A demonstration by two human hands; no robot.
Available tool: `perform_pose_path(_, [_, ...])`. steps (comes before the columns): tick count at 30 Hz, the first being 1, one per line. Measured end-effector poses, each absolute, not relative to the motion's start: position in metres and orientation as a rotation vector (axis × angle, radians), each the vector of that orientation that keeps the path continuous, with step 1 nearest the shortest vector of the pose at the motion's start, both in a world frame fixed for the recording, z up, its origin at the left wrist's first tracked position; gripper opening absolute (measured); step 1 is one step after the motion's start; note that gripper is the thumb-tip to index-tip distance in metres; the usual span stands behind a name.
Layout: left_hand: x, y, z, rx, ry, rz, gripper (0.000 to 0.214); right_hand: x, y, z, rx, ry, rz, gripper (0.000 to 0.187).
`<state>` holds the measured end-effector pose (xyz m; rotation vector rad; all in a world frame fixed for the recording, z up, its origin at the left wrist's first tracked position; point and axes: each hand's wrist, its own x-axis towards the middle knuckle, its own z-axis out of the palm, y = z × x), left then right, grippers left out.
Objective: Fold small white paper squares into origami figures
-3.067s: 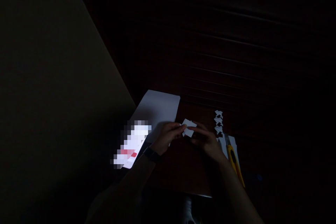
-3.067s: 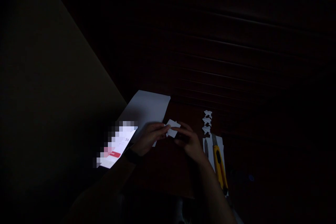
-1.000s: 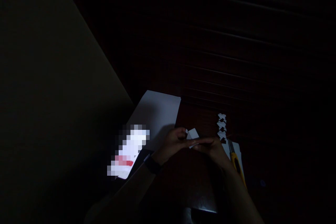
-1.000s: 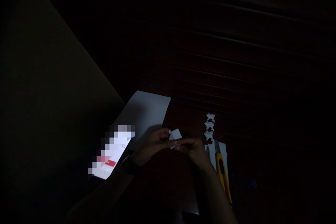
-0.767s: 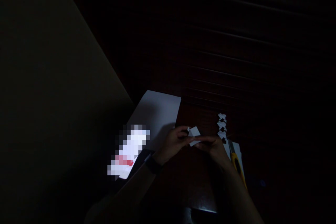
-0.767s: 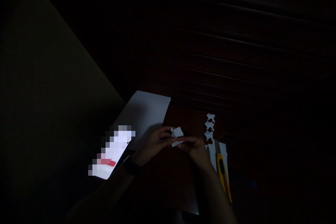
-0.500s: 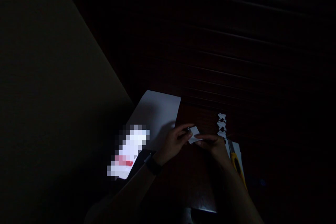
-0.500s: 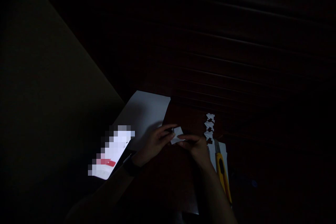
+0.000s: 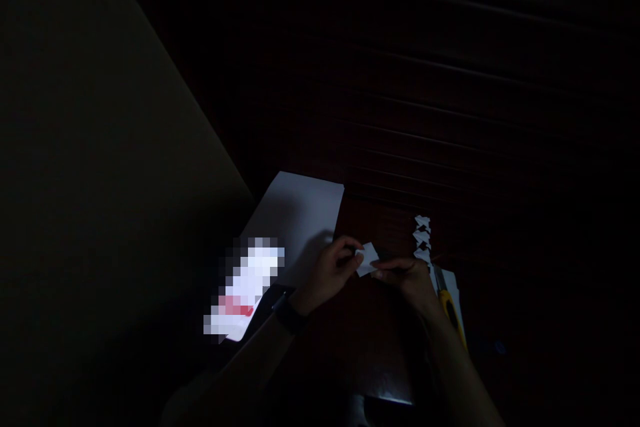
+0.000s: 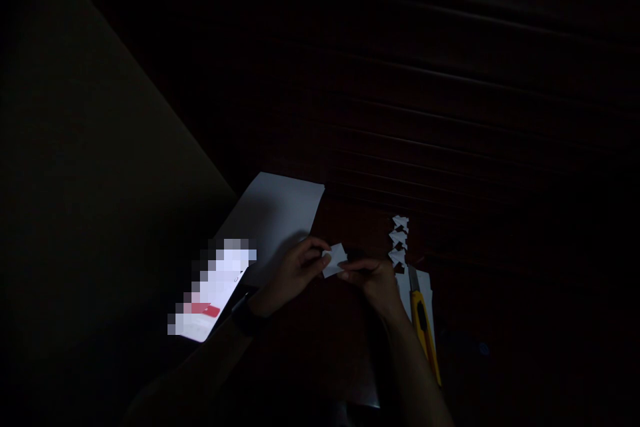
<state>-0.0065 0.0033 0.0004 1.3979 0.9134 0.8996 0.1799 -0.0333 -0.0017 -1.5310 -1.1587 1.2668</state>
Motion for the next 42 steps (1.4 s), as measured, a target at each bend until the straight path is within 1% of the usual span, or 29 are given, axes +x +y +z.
perform_pose_path(6, [-0.018, 0.003, 0.014, 1.428, 0.794, 0.782, 0.014, 0.180, -0.034, 0.000, -1.505, -1.135, 1.298, 0.021])
perform_pose_path(11, [-0.021, 0.002, 0.012, 1.461, 0.713, 0.767, 0.044, 0.178, -0.034, 0.003, -1.514, -1.131, 1.275, 0.019])
perform_pose_path(13, [-0.018, 0.002, 0.006, 1.453, 0.734, 0.788, 0.049, 0.178, -0.034, 0.004, -1.491, -1.139, 1.280, 0.019])
perform_pose_path(19, [-0.011, 0.000, 0.004, 1.354, 0.777, 0.867, 0.039, 0.179, -0.034, 0.006, -1.481, -1.188, 1.244, 0.015])
perform_pose_path(23, [-0.009, 0.000, 0.005, 1.409, 0.875, 0.936, 0.029, 0.176, -0.034, 0.003, -1.488, -1.201, 1.162, 0.020])
perform_pose_path(26, [-0.007, -0.001, 0.001, 1.394, 0.907, 0.958, 0.024, 0.173, -0.034, 0.000, -1.462, -1.161, 1.165, 0.024])
perform_pose_path(37, [-0.002, -0.004, -0.004, 1.369, 0.947, 1.008, 0.018, 0.165, -0.033, -0.001, -1.463, -1.130, 1.116, 0.020])
perform_pose_path(42, [-0.001, -0.004, -0.006, 1.409, 0.988, 1.021, 0.014, 0.163, -0.034, 0.001, -1.491, -1.160, 1.066, 0.014])
